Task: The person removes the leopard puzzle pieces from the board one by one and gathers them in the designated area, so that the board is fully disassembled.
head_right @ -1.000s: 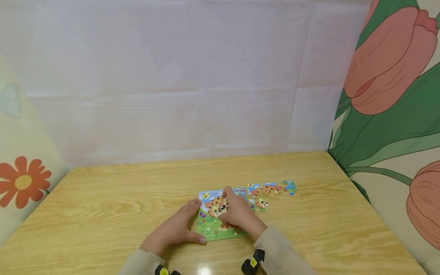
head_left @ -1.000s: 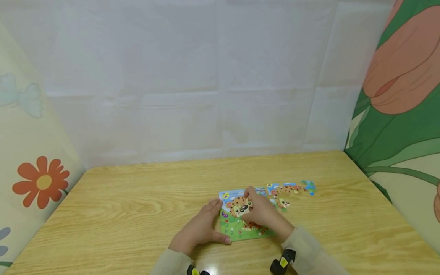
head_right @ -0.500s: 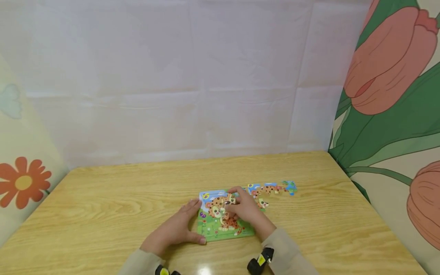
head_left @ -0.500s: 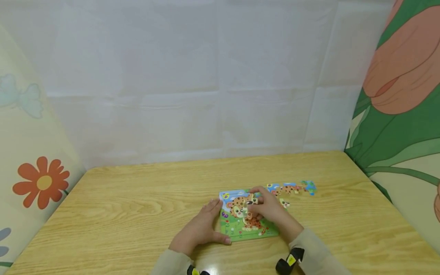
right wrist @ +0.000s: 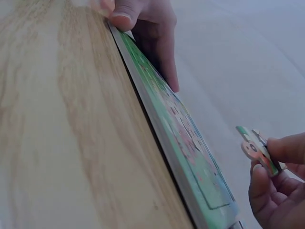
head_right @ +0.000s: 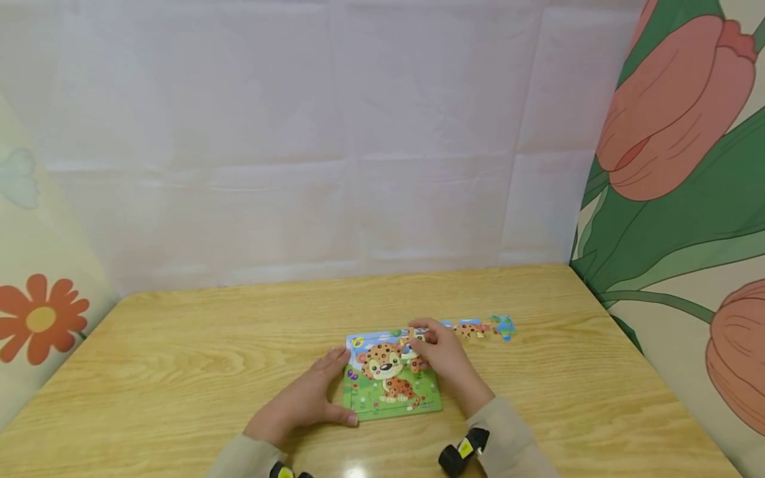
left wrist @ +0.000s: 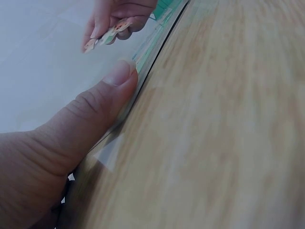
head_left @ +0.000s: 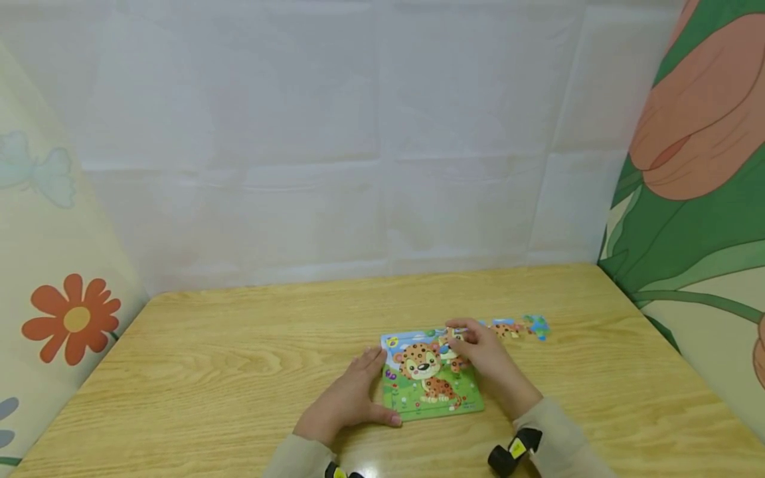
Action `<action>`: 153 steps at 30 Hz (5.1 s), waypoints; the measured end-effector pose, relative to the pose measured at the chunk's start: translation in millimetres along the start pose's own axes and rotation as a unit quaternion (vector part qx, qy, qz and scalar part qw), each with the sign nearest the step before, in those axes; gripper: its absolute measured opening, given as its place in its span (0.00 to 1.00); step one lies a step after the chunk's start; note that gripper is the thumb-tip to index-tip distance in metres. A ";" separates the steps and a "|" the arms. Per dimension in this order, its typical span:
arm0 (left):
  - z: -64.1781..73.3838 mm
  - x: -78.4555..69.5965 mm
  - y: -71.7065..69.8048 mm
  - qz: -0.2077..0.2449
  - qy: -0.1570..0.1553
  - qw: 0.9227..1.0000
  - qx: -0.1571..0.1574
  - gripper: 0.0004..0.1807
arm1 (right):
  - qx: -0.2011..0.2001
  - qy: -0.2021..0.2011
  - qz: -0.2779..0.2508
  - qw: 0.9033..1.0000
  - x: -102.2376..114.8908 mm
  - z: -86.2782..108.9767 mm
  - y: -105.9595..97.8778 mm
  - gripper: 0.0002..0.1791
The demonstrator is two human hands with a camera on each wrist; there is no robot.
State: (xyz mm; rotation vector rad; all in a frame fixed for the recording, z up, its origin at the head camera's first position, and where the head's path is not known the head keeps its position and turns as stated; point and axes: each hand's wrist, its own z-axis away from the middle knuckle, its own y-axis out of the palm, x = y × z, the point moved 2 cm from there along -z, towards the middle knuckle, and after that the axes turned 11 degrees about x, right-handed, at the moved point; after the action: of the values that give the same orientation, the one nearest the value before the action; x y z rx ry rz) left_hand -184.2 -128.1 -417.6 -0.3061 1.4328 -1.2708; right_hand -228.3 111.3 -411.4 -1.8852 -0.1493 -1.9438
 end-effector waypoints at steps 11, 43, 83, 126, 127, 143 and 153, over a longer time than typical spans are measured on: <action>-0.6 1.1 0.7 0.000 0.007 1.000 -0.005 0.65 | -0.025 -0.037 0.029 0.999 1.1 4.8 -18.4 0.20; -1.0 1.0 0.5 -0.012 0.003 1.000 -0.004 0.65 | -0.114 0.025 0.010 0.993 -18.0 22.5 -56.5 0.20; -0.2 0.8 0.5 -0.010 0.005 1.000 0.000 0.65 | -0.130 0.073 0.161 0.976 -32.5 28.2 -79.4 0.17; -0.1 2.1 1.1 0.000 0.009 1.000 -0.003 0.64 | -0.142 -0.047 0.203 0.968 -20.4 29.4 -62.1 0.13; -0.3 2.1 0.8 0.000 0.009 1.000 -0.004 0.64 | -0.129 -0.059 0.199 0.970 -20.9 28.1 -59.7 0.13; 0.5 1.9 -0.7 0.010 0.010 1.000 -0.008 0.64 | 0.070 -0.155 0.294 0.941 -17.2 16.6 -23.0 0.30; 1.1 2.3 1.5 0.007 0.009 1.000 -0.008 0.65 | 0.144 -0.130 0.361 0.912 -11.6 14.8 -4.6 0.31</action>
State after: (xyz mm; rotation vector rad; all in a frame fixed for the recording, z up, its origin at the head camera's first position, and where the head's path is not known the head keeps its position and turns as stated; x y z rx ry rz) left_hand -183.3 -129.9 -419.8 -0.2956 1.4582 -1.2547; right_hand -216.4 123.4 -420.6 -1.6635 0.1612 -1.1091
